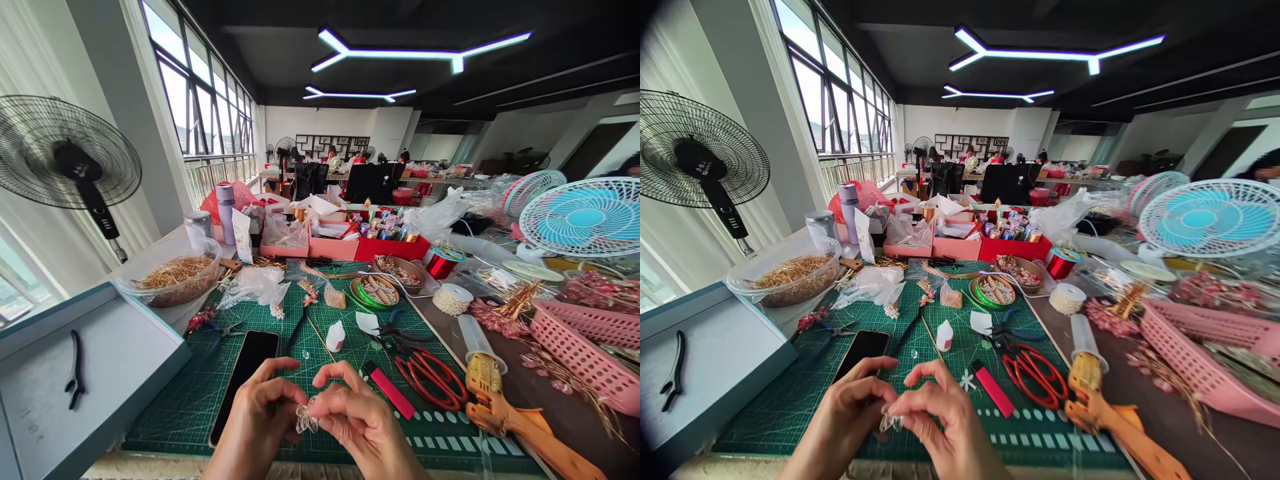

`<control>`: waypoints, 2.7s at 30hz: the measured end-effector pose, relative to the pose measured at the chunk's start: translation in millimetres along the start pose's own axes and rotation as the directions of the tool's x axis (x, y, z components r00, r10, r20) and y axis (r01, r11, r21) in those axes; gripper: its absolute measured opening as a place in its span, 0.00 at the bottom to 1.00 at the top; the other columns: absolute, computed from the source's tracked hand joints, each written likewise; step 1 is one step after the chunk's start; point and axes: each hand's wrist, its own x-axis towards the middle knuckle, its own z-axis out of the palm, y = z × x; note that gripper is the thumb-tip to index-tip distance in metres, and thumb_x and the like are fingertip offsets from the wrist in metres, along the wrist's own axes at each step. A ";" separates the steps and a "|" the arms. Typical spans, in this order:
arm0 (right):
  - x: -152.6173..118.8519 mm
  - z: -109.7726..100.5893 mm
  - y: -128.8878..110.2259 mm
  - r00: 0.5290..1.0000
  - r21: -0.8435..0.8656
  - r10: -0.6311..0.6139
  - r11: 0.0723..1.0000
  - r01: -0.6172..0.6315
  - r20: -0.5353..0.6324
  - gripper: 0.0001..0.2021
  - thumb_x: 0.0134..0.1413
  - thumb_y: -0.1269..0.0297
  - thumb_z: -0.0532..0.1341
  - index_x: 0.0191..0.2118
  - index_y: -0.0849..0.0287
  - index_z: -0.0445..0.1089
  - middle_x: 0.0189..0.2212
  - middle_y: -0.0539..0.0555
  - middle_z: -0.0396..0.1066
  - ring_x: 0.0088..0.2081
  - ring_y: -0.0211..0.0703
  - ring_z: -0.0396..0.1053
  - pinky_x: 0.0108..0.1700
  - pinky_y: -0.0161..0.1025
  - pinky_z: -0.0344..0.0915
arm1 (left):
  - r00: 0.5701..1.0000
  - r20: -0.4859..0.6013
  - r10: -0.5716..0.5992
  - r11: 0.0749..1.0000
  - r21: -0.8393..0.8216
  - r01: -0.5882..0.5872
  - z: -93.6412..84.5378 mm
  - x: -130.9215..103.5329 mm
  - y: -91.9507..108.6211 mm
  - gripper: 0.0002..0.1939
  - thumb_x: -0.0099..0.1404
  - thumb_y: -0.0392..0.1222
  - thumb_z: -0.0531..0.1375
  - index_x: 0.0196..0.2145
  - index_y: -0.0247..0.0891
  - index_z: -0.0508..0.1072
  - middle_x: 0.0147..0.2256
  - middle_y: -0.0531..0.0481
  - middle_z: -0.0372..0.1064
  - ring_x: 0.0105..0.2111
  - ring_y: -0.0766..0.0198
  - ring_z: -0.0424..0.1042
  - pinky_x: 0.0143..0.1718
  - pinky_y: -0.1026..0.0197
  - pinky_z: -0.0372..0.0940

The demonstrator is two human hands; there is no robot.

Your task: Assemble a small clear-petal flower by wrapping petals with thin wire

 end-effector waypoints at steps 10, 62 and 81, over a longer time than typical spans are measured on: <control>4.9 -5.6 -18.5 0.922 -0.605 -0.386 0.742 0.288 -0.035 0.07 0.54 0.76 0.56 0.32 0.58 0.68 0.26 0.51 0.68 0.27 0.34 0.68 0.28 0.29 0.65 | 0.800 -0.071 0.596 0.716 0.498 -0.489 -2.0 -0.8 -2.4 0.15 0.57 0.23 0.52 0.25 0.36 0.74 0.36 0.39 0.78 0.39 0.61 0.76 0.31 0.73 0.68; 13.2 -1.8 -22.6 0.996 -0.478 0.033 0.876 -0.067 -0.080 0.07 0.49 0.72 0.60 0.23 0.59 0.68 0.23 0.48 0.63 0.20 0.32 0.60 0.22 0.30 0.58 | 0.934 0.258 -0.248 0.931 -0.202 0.303 8.4 -2.7 -4.6 0.05 0.55 0.34 0.58 0.26 0.32 0.74 0.14 0.54 0.67 0.13 0.70 0.68 0.16 0.71 0.60; -10.3 30.7 3.3 0.843 -0.588 -0.395 0.800 0.119 -0.366 0.04 0.50 0.73 0.59 0.33 0.58 0.66 0.25 0.49 0.66 0.15 0.29 0.57 0.16 0.29 0.59 | 0.992 -0.073 -0.103 0.817 -0.575 0.043 24.4 -9.6 -27.8 0.04 0.53 0.41 0.66 0.27 0.39 0.77 0.20 0.54 0.72 0.20 0.69 0.69 0.24 0.69 0.66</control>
